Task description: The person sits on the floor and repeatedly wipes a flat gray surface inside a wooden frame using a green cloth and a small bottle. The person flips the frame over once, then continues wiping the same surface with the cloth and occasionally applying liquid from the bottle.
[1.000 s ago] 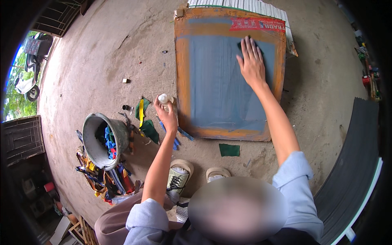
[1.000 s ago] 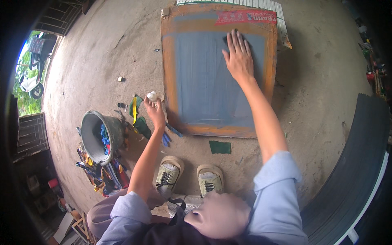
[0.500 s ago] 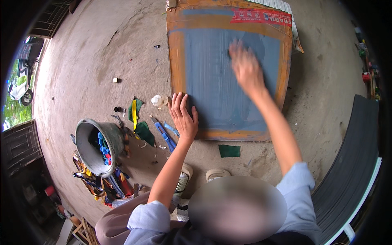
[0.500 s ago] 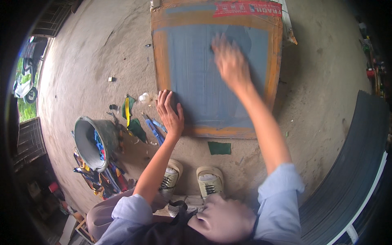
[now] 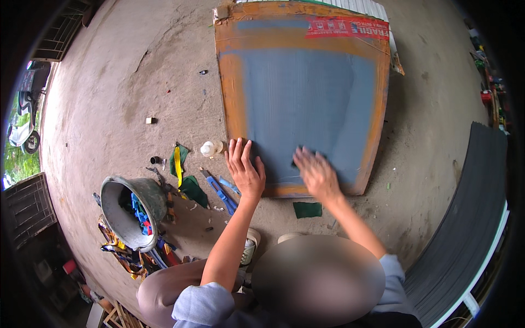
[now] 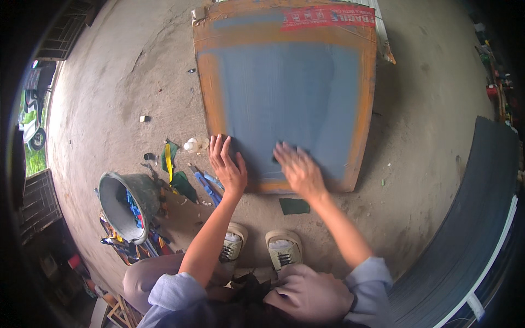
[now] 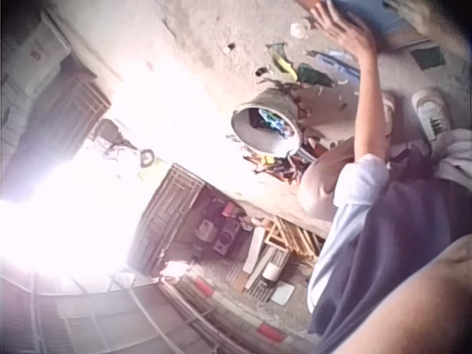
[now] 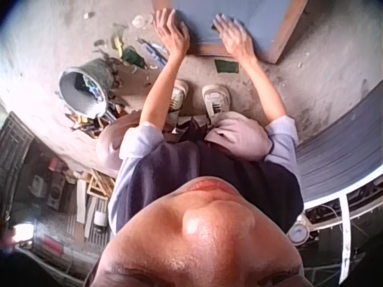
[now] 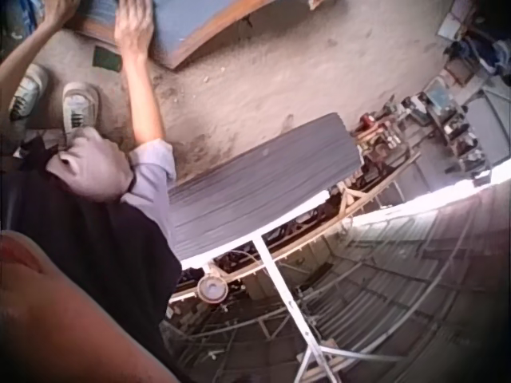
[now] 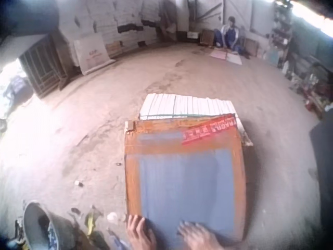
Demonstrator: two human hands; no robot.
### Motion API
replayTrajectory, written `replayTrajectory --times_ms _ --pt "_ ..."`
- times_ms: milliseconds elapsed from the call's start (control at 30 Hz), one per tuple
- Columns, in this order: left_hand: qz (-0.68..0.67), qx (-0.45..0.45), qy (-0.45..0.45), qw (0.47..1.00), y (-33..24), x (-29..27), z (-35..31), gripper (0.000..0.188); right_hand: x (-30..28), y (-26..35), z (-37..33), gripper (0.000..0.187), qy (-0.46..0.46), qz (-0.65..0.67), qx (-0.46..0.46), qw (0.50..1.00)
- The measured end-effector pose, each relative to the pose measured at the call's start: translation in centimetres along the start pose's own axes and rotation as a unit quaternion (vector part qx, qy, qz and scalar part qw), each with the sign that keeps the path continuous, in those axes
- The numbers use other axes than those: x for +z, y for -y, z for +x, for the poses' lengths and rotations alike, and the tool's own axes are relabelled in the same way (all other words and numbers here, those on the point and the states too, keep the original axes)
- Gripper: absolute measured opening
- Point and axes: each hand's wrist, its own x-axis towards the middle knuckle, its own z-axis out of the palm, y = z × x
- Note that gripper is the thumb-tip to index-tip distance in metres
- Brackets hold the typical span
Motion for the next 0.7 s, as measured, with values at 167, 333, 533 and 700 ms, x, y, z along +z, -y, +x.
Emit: replayTrajectory --times_ms 167,333,533,700 --pt "-0.008 0.010 0.003 1.000 -0.8 0.4 0.3 0.051 -5.7 -9.2 15.3 0.050 -0.231 -0.042 0.098 0.967" --pt "0.005 0.009 0.010 1.000 0.5 -0.3 0.1 0.052 -3.5 -3.1 13.4 0.054 -0.161 0.017 0.095 0.982" --pt "-0.020 0.005 0.006 1.000 -0.3 -0.2 0.1 0.053 -0.1 0.8 0.1 0.051 -0.043 0.039 0.037 0.998" --pt "-0.010 0.010 0.012 1.000 -0.1 -0.2 -0.1 0.052 -4.6 -6.0 12.8 0.045 -0.157 -0.003 0.025 0.987"
